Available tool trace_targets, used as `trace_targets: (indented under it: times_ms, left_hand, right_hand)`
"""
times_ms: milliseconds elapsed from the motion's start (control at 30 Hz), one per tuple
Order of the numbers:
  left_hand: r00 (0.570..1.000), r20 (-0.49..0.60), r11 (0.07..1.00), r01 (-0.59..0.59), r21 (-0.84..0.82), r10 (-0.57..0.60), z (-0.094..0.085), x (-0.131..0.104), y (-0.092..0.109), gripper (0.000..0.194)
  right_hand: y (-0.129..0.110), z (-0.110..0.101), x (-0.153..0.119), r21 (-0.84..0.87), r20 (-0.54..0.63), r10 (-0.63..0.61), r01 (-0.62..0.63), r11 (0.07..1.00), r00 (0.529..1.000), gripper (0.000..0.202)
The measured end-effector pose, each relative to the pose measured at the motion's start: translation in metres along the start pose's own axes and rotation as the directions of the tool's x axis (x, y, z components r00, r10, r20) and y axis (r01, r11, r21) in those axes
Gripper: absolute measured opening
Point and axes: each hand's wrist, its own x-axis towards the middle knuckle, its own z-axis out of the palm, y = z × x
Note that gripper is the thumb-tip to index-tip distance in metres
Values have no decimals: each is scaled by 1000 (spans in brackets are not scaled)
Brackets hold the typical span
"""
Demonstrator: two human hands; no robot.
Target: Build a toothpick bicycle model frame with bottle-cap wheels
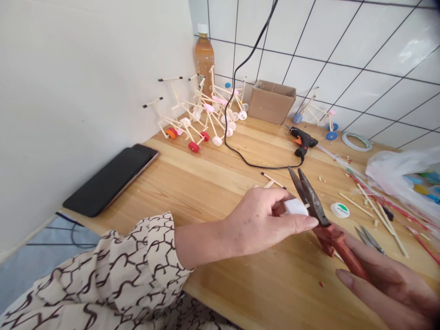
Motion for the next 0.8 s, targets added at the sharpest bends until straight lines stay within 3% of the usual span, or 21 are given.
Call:
trace_targets:
  times_ms: [167, 300, 467, 800]
  left_hand:
    - [1000, 0, 1000, 3, 13, -3, 0, 0, 1, 31]
    - [1000, -1, 1000, 0, 24, 0, -1, 0, 1, 31]
    - [1000, 8, 1000, 5, 25, -6, -1, 0, 0, 31]
    - [1000, 12, 1000, -16, -5, 16, 0, 0, -2, 30]
  right_hand:
    - [2, -1, 1, -32, 19, -44, 45, 998, 999, 53]
    - [-1, -1, 0, -26, 6, -11, 12, 1000, 1000, 53]
    - [2, 1, 2, 46, 34, 27, -28, 999, 999, 51]
    - [4, 7, 5, 146, 6, -33, 31, 989, 999, 52]
